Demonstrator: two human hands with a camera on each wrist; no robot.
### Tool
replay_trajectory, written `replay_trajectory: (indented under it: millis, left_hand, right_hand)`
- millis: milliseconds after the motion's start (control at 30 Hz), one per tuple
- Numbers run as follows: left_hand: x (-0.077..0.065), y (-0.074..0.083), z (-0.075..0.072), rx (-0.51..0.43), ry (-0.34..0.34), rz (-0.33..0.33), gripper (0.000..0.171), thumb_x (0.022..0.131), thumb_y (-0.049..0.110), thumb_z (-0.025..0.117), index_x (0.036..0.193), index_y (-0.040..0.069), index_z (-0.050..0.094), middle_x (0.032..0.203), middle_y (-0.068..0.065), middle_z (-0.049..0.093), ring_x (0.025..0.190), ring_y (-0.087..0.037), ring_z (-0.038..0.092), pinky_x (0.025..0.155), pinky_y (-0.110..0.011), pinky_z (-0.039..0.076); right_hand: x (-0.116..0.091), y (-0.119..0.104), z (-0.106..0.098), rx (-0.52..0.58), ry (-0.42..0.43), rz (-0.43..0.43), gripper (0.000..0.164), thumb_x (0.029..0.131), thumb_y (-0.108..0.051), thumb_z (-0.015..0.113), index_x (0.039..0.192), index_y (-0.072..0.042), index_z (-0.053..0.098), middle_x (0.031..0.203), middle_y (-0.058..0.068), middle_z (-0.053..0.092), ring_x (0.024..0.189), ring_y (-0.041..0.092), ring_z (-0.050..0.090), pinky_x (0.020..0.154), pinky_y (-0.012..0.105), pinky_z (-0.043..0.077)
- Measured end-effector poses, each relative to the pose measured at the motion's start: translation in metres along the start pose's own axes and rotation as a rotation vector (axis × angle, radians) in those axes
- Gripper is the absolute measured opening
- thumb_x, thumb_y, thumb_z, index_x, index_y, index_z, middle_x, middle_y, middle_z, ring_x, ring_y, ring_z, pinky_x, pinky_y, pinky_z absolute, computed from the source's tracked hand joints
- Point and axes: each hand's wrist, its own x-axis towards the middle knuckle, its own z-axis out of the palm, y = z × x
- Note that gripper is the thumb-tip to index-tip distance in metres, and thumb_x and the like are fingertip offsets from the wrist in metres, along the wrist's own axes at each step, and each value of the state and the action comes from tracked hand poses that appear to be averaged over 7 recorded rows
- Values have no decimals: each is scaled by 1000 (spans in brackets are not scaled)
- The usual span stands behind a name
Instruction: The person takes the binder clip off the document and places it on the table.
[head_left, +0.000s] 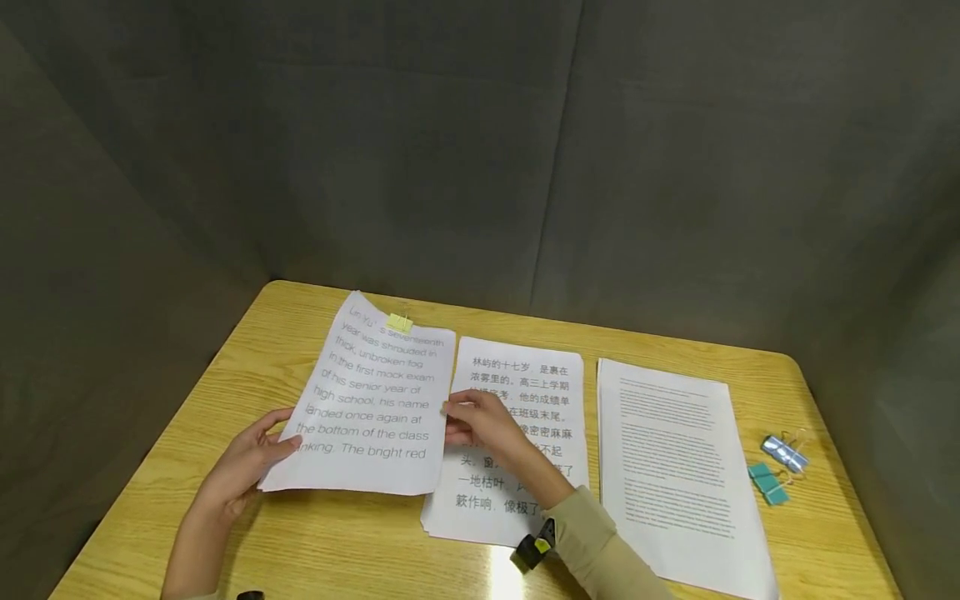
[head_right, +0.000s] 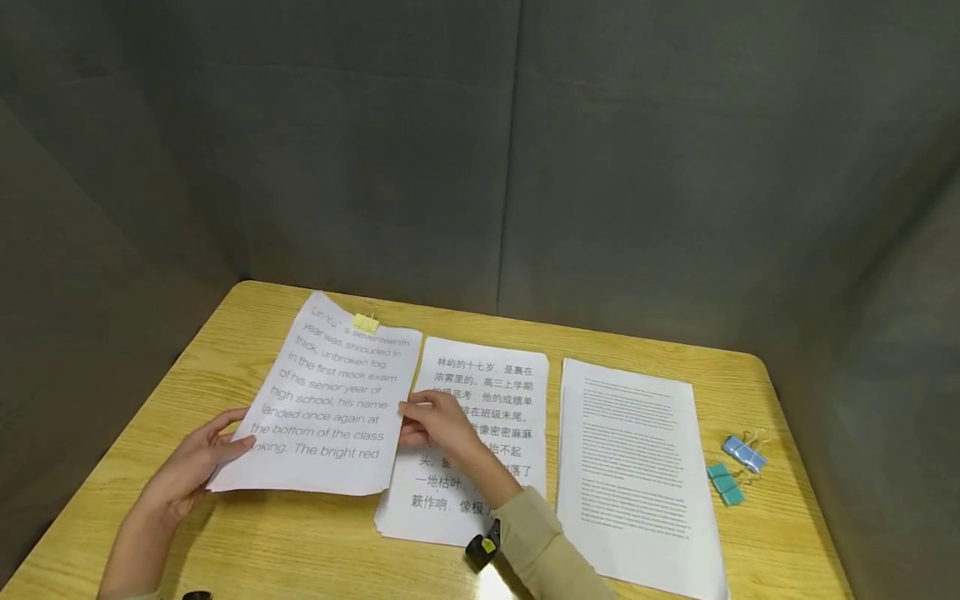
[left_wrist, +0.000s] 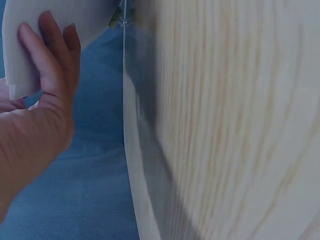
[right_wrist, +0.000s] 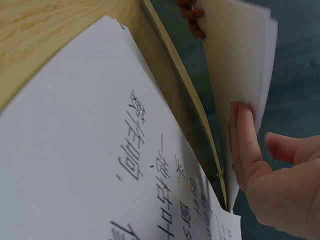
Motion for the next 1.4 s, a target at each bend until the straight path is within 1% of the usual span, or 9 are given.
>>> replay_trajectory:
  millis: [200,400,567,833,900,1000,1133,1267,1400]
  left_hand:
    - [-1,-3,7,-69,3,-5,54,94,9,60,141,1,33,103,-5,69,85,-24,69,64,-35,57]
    - [-1,-5,10,-108,-5,26,49,94,8,59,137,5,36,102,-3,69,83,-22,69,64,-34,56]
    - [-1,-6,9,-134,-59,50,46,95,6,57,137,8,36,105,-4,68,86,-23,69,66,-36,56]
    - [5,2,14,-241,-144,12,43,99,10,51,138,8,32,108,-8,69,90,-26,69,67,-36,57]
    - [8,5,17,-239,-164,27,46,100,11,50,140,6,29,107,-9,69,89,-25,69,66,-35,57]
    - [14,9,25,-217,-175,59,50,101,12,49,143,2,25,103,-10,70,78,-20,70,57,-27,55]
    - [22,12,36,-181,-166,79,53,100,11,52,144,1,25,100,-8,70,64,-12,67,46,-18,47]
    - [29,12,48,-138,-155,80,53,97,9,55,142,1,29,103,-9,70,70,-15,69,48,-19,49]
    - [33,11,61,-121,-167,75,51,96,7,55,141,1,31,105,-10,70,79,-22,70,56,-28,55]
  right_hand:
    - [2,-2,0,-67,52,0,41,86,1,65,125,4,52,91,14,67,63,14,64,62,26,55]
    - [1,-9,-2,-89,93,-17,38,84,5,66,121,-1,57,82,7,62,61,13,62,62,29,55]
    - [-2,-13,-6,-66,98,-40,39,83,6,66,122,0,57,81,6,60,62,12,61,66,33,56]
    - [-13,-15,-18,-55,64,-75,41,84,7,65,123,3,55,79,7,62,62,12,61,61,27,53]
    - [-17,-16,-21,-50,53,-78,41,84,8,65,123,4,55,79,7,63,63,13,62,62,27,53]
    - [-24,-18,-28,-68,45,-87,40,84,7,65,123,4,54,79,7,62,67,14,63,64,28,53]
    - [-32,-21,-40,-109,55,-81,39,85,5,65,123,3,55,80,6,63,70,14,62,68,31,54]
    - [-40,-27,-53,-111,54,-68,39,85,3,66,123,3,55,82,5,67,69,13,63,68,31,54]
    - [-48,-32,-70,-65,59,-55,38,86,-2,67,122,4,54,85,7,69,68,15,66,66,30,56]
